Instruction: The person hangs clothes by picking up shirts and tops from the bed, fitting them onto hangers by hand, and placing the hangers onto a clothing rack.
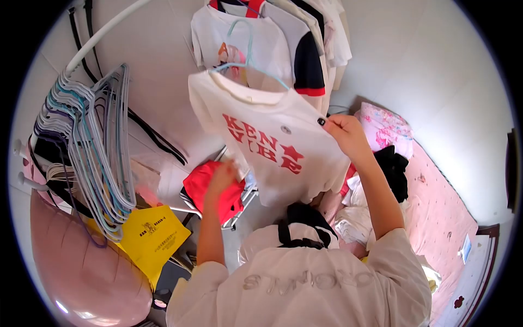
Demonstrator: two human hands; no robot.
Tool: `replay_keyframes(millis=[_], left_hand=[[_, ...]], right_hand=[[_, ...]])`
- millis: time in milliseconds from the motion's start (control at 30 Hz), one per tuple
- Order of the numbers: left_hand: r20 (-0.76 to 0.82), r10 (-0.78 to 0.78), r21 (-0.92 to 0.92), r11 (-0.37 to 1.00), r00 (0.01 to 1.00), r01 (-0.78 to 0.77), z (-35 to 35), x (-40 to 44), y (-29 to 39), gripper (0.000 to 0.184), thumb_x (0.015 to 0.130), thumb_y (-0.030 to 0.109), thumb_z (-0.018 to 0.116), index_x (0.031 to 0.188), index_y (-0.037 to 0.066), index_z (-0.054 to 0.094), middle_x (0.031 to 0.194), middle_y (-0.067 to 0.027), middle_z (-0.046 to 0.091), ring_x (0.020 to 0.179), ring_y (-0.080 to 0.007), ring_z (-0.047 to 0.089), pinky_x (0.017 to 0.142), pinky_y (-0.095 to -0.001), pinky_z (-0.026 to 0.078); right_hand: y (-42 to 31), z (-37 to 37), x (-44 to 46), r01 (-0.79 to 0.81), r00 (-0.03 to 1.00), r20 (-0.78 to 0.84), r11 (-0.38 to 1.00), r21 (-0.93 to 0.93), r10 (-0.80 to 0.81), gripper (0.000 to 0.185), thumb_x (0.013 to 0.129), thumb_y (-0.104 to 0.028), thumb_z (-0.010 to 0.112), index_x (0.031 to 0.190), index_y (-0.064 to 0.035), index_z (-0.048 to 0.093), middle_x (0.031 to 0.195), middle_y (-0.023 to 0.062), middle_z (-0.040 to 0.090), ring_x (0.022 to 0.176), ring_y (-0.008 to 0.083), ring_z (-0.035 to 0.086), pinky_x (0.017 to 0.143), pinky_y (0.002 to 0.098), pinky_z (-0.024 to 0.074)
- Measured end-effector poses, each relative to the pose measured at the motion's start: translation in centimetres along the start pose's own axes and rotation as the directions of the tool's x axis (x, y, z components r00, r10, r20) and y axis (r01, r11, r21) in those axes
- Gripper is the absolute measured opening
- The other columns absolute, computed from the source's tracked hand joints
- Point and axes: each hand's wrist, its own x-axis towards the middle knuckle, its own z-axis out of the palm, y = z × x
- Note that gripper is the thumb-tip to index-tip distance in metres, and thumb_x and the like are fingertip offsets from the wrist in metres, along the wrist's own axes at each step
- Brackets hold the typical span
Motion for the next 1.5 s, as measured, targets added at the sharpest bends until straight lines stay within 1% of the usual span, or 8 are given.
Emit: replay_keyframes(millis=[33, 133, 300, 900, 1100, 1233, 1367, 1500], left_hand=[[0.213, 0.196, -0.110, 0.978, 0.957, -0.176, 3.2, -0.8, -6.7, 0.031, 0.088, 0.022, 0.044, 0.110, 0.002, 0.053, 0.093, -0.0194, 0.059, 0.085, -0.0284, 0.058, 0.075, -0.0360, 0.044], [0.391, -0.132, 0.061, 0.991, 0.911, 0.117, 7.7, -4.7, -4.6, 0.038, 0.083, 0.028, 0.053, 0.111, 0.002, 0.053, 0.102, -0.0163, 0.059, 0.092, -0.0249, 0.057, 0.081, -0.0332, 0.044], [0.353, -0.217, -0.316, 0.888, 0.910, 0.334, 10.8, -8.8, -5.0, 0.039, 0.083, 0.028, 0.054, 0.115, 0.005, 0.051, 0.102, -0.0088, 0.060, 0.093, -0.0160, 0.056, 0.079, -0.0293, 0.043], [0.402, -0.284, -0.264, 0.874, 0.870, 0.407, 11.0, -9.7, -6.0, 0.032, 0.086, 0.022, 0.052, 0.110, 0.000, 0.052, 0.096, -0.0079, 0.058, 0.089, -0.0143, 0.054, 0.078, -0.0264, 0.042], [0.388, -0.266, -0.125, 0.933, 0.883, 0.336, 10.4, -10.6, -4.9, 0.031, 0.085, 0.020, 0.053, 0.109, 0.001, 0.052, 0.091, -0.0082, 0.059, 0.087, -0.0136, 0.054, 0.075, -0.0257, 0.043], [0.398, -0.288, -0.104, 0.929, 0.871, 0.354, 10.9, -10.4, -4.6, 0.033, 0.082, 0.023, 0.055, 0.110, 0.005, 0.052, 0.089, -0.0107, 0.061, 0.083, -0.0192, 0.058, 0.073, -0.0290, 0.045], [0.470, -0.200, -0.120, 0.950, 0.860, 0.287, 10.8, -9.6, -3.7, 0.032, 0.083, 0.021, 0.054, 0.111, 0.005, 0.052, 0.088, -0.0099, 0.062, 0.080, -0.0174, 0.058, 0.072, -0.0282, 0.045], [0.510, -0.159, -0.126, 0.958, 0.845, 0.257, 11.8, -9.0, -4.4, 0.034, 0.083, 0.021, 0.056, 0.111, 0.004, 0.052, 0.086, -0.0093, 0.061, 0.078, -0.0160, 0.057, 0.071, -0.0270, 0.044]], right_hand=[[-0.8, 0.0, 0.9, 0.029, 0.999, -0.046, 0.999, 0.020, -0.029, 0.025, 0.080, -0.020, 0.055, 0.070, 0.0025, 0.055, 0.050, 0.0033, 0.040, 0.049, 0.0085, 0.037, 0.046, 0.0269, 0.0320], [-3.9, -0.4, 4.4, 0.065, 0.988, -0.144, 0.994, 0.085, -0.052, 0.024, 0.079, -0.021, 0.056, 0.070, 0.0010, 0.058, 0.050, 0.0006, 0.042, 0.050, 0.0076, 0.038, 0.046, 0.0262, 0.0316], [-7.5, -1.4, 11.2, 0.171, 0.951, -0.263, 0.985, 0.013, -0.162, 0.028, 0.078, -0.026, 0.058, 0.074, 0.0012, 0.061, 0.051, 0.0029, 0.045, 0.050, 0.0095, 0.041, 0.047, 0.0277, 0.0332], [-9.3, 3.2, 22.3, 0.192, 0.905, -0.250, 0.855, -0.482, -0.344, 0.028, 0.072, -0.032, 0.057, 0.079, -0.0053, 0.063, 0.075, 0.0152, 0.061, 0.071, 0.0305, 0.059, 0.064, 0.0420, 0.0453], [-6.8, 5.2, 16.4, 0.456, 0.493, -0.334, 0.566, -0.687, -0.803, 0.053, 0.066, -0.014, 0.062, 0.113, -0.0014, 0.044, 0.118, 0.0183, 0.045, 0.105, 0.0333, 0.045, 0.086, 0.0426, 0.0382], [3.1, 10.9, 5.9, 0.454, 0.709, -0.302, 0.741, -0.495, -0.637, 0.058, 0.068, -0.010, 0.058, 0.123, -0.0018, 0.040, 0.126, 0.0189, 0.039, 0.115, 0.0359, 0.037, 0.096, 0.0424, 0.0313], [17.7, 18.3, -9.3, 0.048, 0.985, -0.138, 0.934, -0.353, -0.103, 0.059, 0.065, -0.010, 0.059, 0.120, 0.0007, 0.040, 0.123, 0.0231, 0.039, 0.115, 0.0370, 0.038, 0.097, 0.0417, 0.0314], [27.3, 17.3, -20.2, -0.582, 0.813, -0.250, 0.709, -0.399, 0.526, 0.051, 0.063, -0.012, 0.059, 0.110, 0.0008, 0.045, 0.108, 0.0236, 0.049, 0.095, 0.0390, 0.051, 0.081, 0.0468, 0.0426]])
